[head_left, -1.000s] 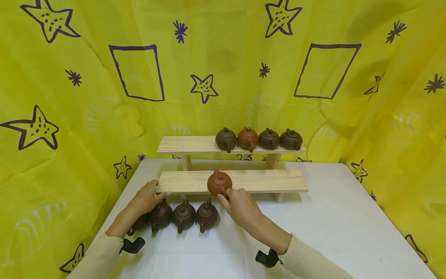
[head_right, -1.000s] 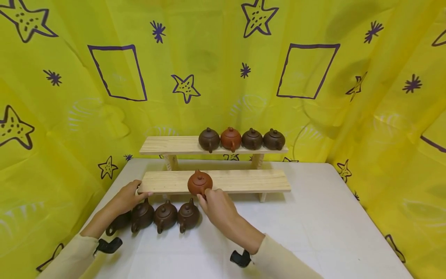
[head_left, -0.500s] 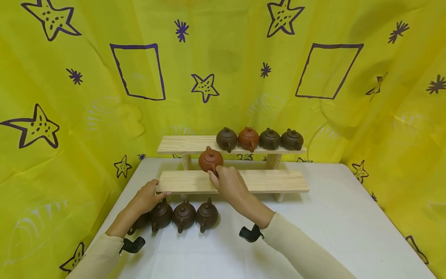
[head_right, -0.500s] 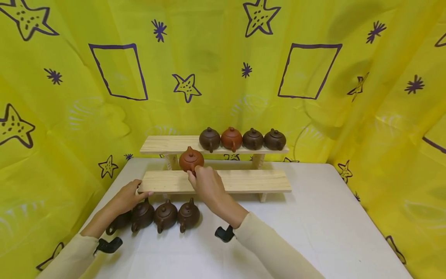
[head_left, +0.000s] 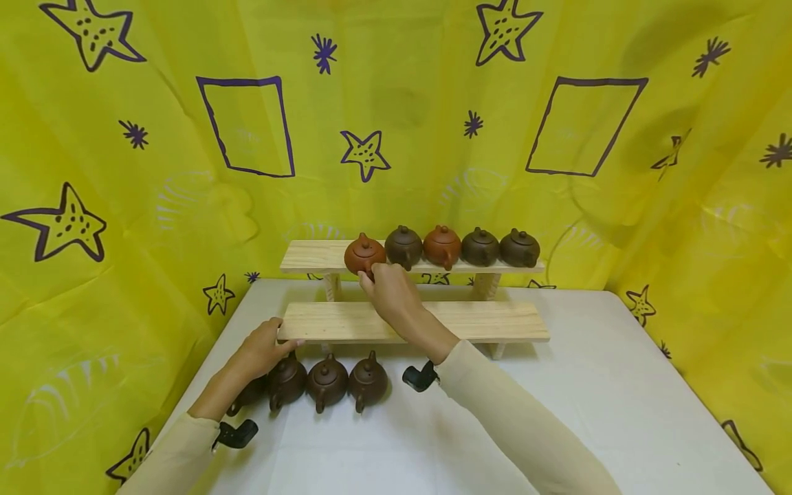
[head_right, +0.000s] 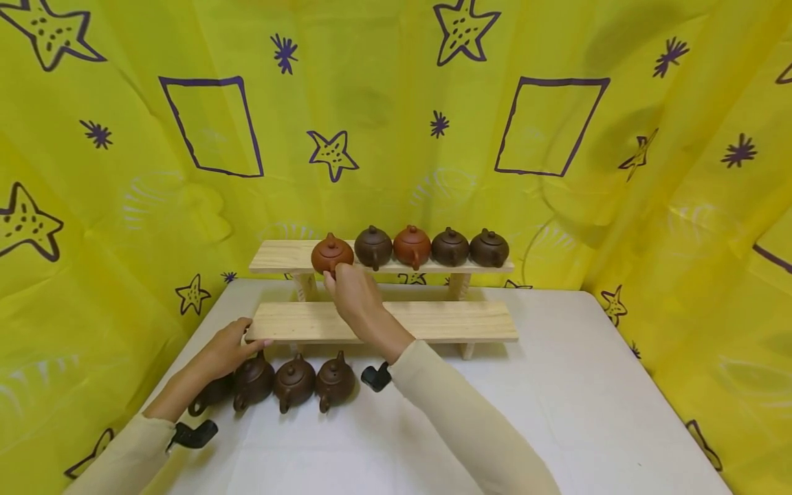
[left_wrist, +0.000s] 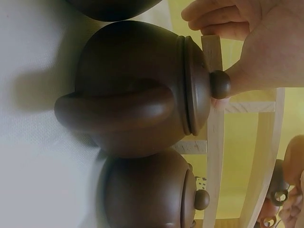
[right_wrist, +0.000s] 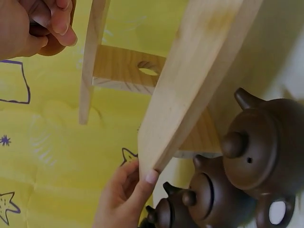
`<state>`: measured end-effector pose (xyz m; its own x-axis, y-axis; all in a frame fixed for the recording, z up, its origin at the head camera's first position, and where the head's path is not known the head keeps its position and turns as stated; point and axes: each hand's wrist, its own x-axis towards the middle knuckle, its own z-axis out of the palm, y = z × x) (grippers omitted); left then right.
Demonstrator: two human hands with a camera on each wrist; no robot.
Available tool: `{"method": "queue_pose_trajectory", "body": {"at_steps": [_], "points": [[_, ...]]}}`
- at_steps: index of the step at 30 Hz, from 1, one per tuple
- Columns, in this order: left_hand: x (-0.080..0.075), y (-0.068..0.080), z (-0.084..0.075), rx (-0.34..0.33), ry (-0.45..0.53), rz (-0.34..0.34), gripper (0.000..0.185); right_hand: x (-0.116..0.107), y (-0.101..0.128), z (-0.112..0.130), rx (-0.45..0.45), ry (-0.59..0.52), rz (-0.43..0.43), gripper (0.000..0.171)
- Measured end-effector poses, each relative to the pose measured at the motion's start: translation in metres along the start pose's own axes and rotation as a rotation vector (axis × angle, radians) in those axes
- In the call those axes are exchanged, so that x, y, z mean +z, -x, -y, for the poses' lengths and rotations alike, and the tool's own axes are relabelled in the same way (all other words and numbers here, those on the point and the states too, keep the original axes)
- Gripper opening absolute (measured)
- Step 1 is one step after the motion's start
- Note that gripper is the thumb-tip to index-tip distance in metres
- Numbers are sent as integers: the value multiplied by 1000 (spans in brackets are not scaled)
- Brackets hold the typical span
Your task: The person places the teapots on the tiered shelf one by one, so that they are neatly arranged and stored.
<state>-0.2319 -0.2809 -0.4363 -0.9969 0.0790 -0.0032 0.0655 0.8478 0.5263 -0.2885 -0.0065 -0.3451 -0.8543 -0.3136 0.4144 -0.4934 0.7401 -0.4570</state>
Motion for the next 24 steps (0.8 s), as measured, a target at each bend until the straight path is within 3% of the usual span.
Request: {"method": "queue_pose_trajectory", "body": {"at_steps": [10,24], "points": [[-1,0,-2,5,-2,1,66,11,-26,-1,38,35,8,44],[-2,-1,0,-6,4,12,70,21,-40,-6,100,57,12,41]]}}
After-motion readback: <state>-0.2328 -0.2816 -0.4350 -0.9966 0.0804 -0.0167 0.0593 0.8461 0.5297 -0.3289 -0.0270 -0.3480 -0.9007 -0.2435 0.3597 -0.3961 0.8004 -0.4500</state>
